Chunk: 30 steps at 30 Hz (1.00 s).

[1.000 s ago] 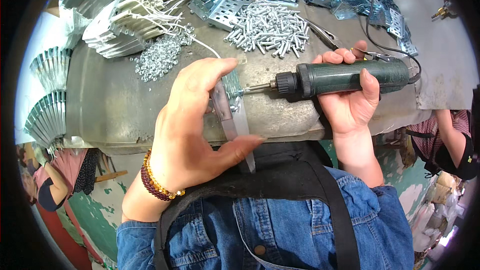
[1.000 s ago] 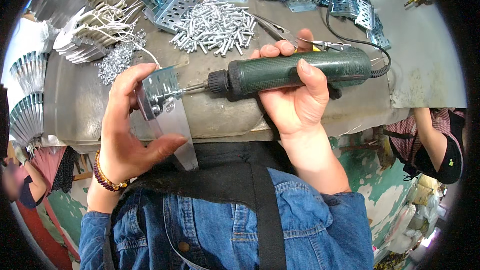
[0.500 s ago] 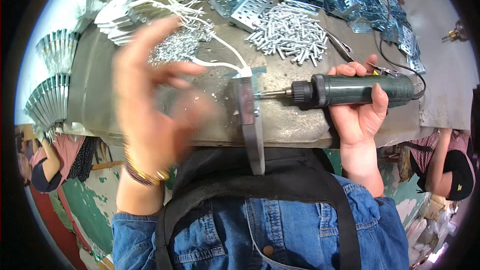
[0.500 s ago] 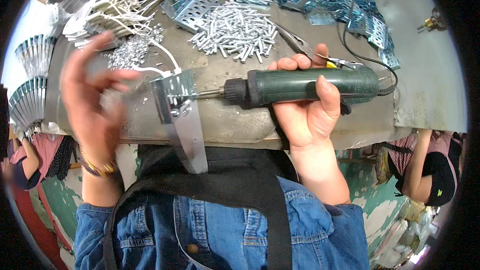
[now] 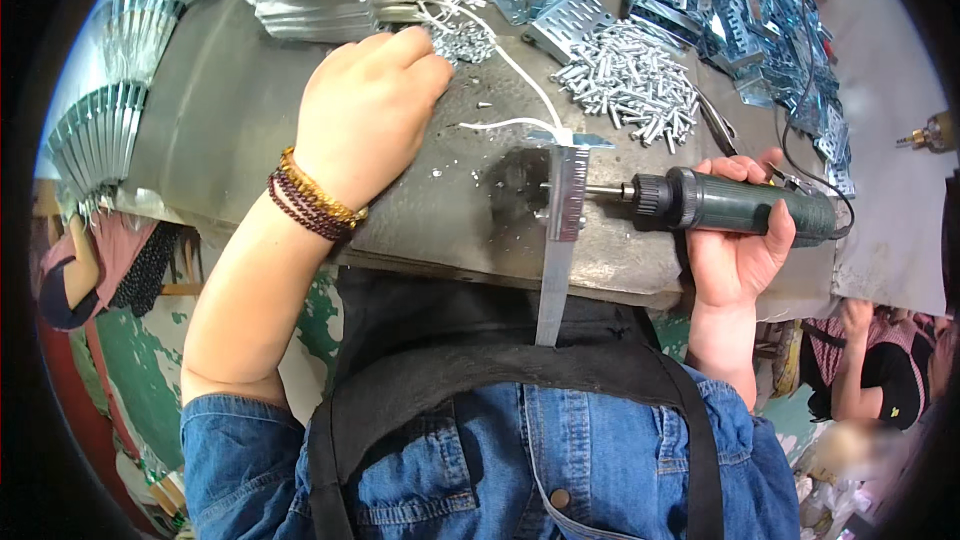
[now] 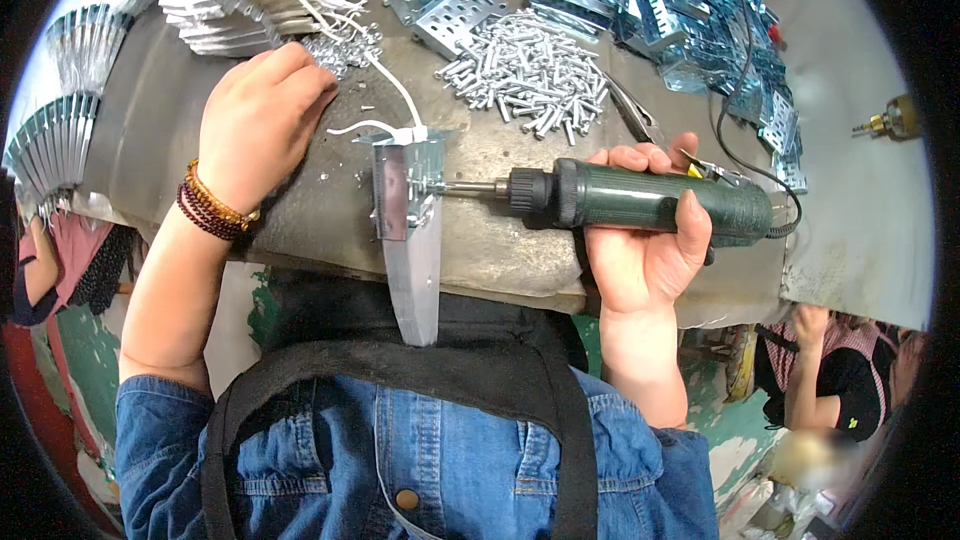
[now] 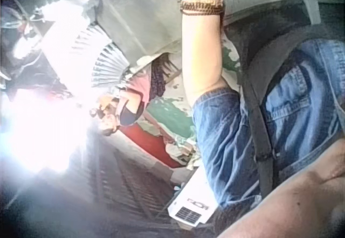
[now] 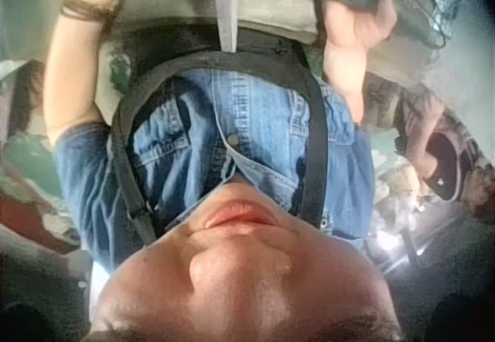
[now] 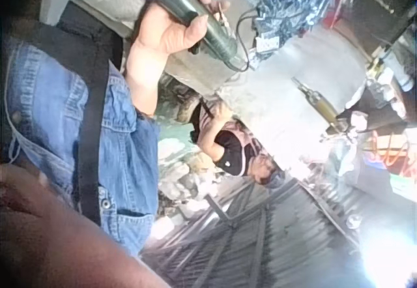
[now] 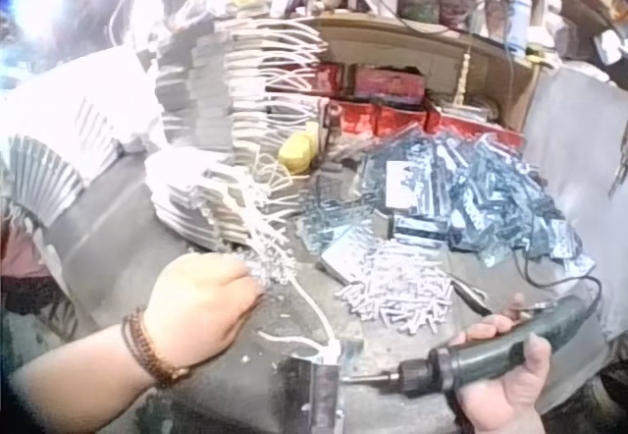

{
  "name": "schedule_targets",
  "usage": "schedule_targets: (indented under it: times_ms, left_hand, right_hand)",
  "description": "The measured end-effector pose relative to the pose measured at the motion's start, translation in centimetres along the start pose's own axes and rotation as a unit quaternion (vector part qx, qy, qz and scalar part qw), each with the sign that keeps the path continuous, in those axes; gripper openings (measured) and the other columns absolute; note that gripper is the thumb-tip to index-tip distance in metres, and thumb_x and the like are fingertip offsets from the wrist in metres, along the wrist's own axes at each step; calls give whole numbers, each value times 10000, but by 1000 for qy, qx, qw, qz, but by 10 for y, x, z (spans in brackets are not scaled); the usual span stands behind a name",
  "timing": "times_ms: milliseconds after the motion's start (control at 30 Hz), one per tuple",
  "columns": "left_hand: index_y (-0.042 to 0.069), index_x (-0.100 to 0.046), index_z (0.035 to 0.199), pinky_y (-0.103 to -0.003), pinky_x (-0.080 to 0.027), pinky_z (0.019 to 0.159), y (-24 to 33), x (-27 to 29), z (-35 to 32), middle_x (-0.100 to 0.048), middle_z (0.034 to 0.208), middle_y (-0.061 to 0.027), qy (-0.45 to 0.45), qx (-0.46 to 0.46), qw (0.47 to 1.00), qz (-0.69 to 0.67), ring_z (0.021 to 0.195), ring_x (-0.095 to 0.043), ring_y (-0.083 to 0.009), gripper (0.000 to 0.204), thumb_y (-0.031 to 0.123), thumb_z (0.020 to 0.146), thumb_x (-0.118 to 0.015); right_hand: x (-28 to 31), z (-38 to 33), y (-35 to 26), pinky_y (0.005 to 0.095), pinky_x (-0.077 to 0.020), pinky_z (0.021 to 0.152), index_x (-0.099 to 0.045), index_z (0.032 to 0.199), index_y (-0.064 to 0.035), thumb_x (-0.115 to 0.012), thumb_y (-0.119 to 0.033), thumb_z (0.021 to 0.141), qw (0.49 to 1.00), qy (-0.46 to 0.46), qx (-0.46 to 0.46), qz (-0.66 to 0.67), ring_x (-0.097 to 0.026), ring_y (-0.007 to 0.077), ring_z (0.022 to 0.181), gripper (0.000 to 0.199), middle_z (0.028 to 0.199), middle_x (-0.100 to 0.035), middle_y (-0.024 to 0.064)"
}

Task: The person assembles metal components by attaching perforated brackets to base plates, inserting screws, and tightening them using an electric screwdriver and pliers.

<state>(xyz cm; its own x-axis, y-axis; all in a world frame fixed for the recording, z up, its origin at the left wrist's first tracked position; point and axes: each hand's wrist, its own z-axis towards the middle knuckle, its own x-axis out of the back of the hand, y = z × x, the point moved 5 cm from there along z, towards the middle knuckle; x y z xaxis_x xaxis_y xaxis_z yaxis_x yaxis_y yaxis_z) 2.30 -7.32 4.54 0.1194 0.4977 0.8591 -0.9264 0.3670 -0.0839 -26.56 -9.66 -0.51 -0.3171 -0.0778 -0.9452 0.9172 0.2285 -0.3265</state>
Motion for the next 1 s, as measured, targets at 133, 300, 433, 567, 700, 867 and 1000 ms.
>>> schedule_targets:
  times_ms: [133,300,433,567,700,867,1000]
  left_hand:
    - [63,-578,854,-355,-459,642,2,6,-3,-541,809,-78,14,73,995,-67,731,-563,-277,70,70,788,-601]
    - [41,-558,816,-378,-430,681,47,3,-29,-546,803,-93,14,134,952,-274,765,-557,-285,102,40,728,-610]
    - [59,-549,813,-387,-379,741,61,-7,-29,-544,796,-83,32,191,939,-285,811,-543,-279,129,53,712,-629]
    - [55,-549,832,-389,-373,744,61,-6,-34,-538,800,-84,56,186,928,-318,807,-537,-288,157,48,705,-641]
    - [46,-549,838,-391,-371,746,60,-7,-38,-535,808,-86,68,175,921,-342,807,-535,-292,177,43,696,-655]
    - [44,-544,831,-391,-370,743,62,-11,-38,-533,813,-75,71,157,933,-316,802,-535,-286,195,63,691,-678]
    - [48,-546,830,-392,-370,746,63,-11,-37,-532,810,-68,56,155,934,-317,798,-537,-278,206,63,678,-683]
  right_hand:
    - [3,4,-2,468,-282,1073,-542,1164,-129,-730,-67,694,1000,6,-6,-5,-493,216,985,511,948,-514,39]
    - [-2,2,1,476,-273,1068,-534,1165,-115,-741,-33,662,1000,-5,0,-1,-477,205,982,550,950,-493,24]
    - [3,2,-2,475,-276,1061,-529,1174,-102,-740,-23,654,1000,-6,-2,-7,-485,206,970,567,940,-506,27]
    - [2,2,-2,475,-282,1056,-519,1164,-98,-734,-8,650,1000,7,4,-7,-488,212,963,565,931,-513,31]
    - [1,3,-2,479,-288,1053,-516,1119,-99,-730,1,649,1000,5,-7,7,-486,217,960,526,928,-510,31]
    - [0,5,-1,478,-292,1055,-517,1080,-102,-729,3,652,1000,-8,-13,21,-485,219,959,488,927,-509,31]
    - [1,5,-2,478,-293,1056,-518,1083,-104,-728,3,658,1000,-7,-17,23,-488,220,968,486,933,-512,34]
